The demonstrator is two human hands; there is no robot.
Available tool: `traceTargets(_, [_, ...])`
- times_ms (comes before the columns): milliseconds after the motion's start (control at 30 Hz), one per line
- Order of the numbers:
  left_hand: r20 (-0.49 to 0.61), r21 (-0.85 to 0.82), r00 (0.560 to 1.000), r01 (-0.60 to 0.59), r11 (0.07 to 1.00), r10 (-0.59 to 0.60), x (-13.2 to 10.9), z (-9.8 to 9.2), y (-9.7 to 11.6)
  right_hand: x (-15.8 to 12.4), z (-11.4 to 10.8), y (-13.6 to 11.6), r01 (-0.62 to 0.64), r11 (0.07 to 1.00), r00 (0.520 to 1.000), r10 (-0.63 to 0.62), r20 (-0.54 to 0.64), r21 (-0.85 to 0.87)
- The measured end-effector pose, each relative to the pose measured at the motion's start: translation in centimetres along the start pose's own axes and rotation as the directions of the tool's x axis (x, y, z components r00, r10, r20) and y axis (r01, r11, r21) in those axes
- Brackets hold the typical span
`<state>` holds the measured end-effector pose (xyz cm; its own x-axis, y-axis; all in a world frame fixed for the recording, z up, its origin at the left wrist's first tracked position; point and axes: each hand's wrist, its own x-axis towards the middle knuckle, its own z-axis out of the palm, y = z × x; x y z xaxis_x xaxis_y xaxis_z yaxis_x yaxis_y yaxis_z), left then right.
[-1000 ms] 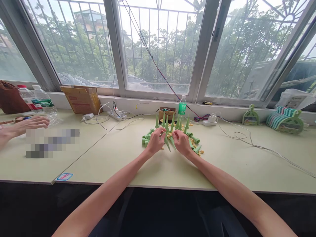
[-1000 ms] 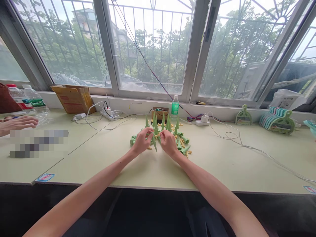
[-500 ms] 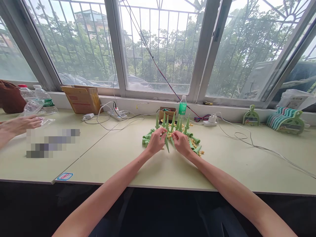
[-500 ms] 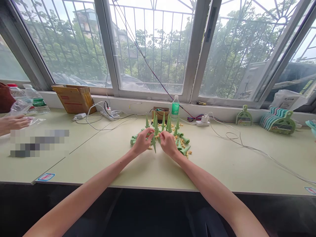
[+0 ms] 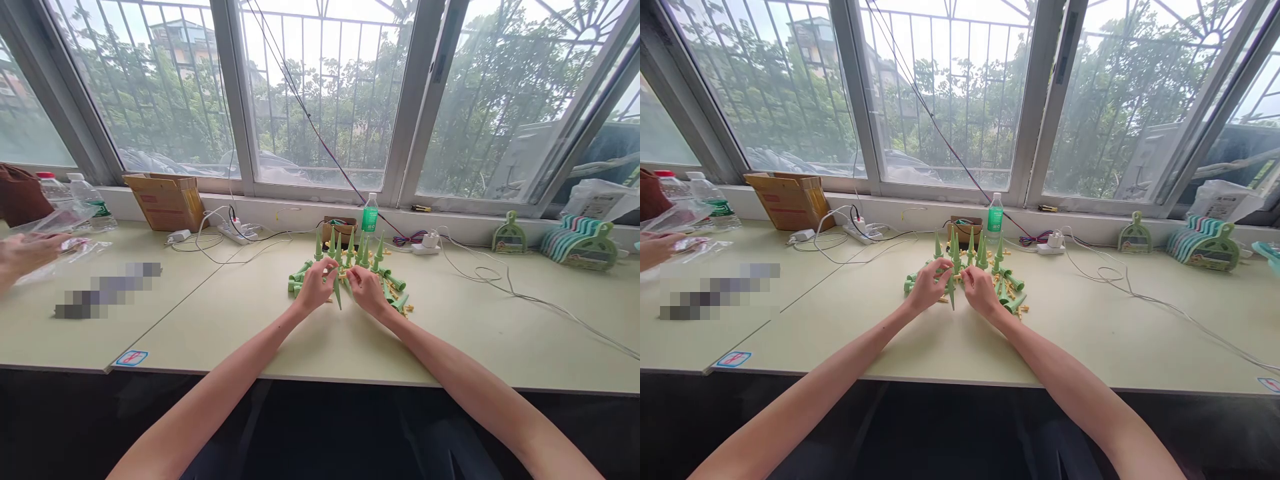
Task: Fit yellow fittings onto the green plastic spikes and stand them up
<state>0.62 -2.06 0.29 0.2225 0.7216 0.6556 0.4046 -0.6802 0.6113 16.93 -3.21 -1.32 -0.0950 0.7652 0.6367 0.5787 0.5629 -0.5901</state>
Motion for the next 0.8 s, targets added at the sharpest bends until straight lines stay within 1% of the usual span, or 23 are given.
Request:
traceTargets(333, [0.003,0.076,1.0,-0.014,0.997,0.014,0.2,-0.08,-0.08,-0.02,-0.02,-0.03,-0.014,1.0,1.0,0.014,-0.001,-0.013])
traceTargets(633, [-0.016,0.176,0.991,-0.126,0.976,0.131,0.12,-0.6,0.61,-0.04,-0.02,-0.03,-0.043,0.999,0.999,0.043,-0.007,-0.003])
traceTargets(733, [-0.006,0.174,0.99,-0.137,0.975,0.14,0.19,-0.55,0.51,-0.06,-0.09,-0.07,-0.046,0.999,0.999,0.046,-0.008,-0.006])
traceTargets(800, [0.011,0.141,0.992,-0.126,0.982,0.125,0.24,-0.51,0.45,-0.06,-0.12,-0.08,-0.049,0.999,0.999,0.049,-0.01,-0.011])
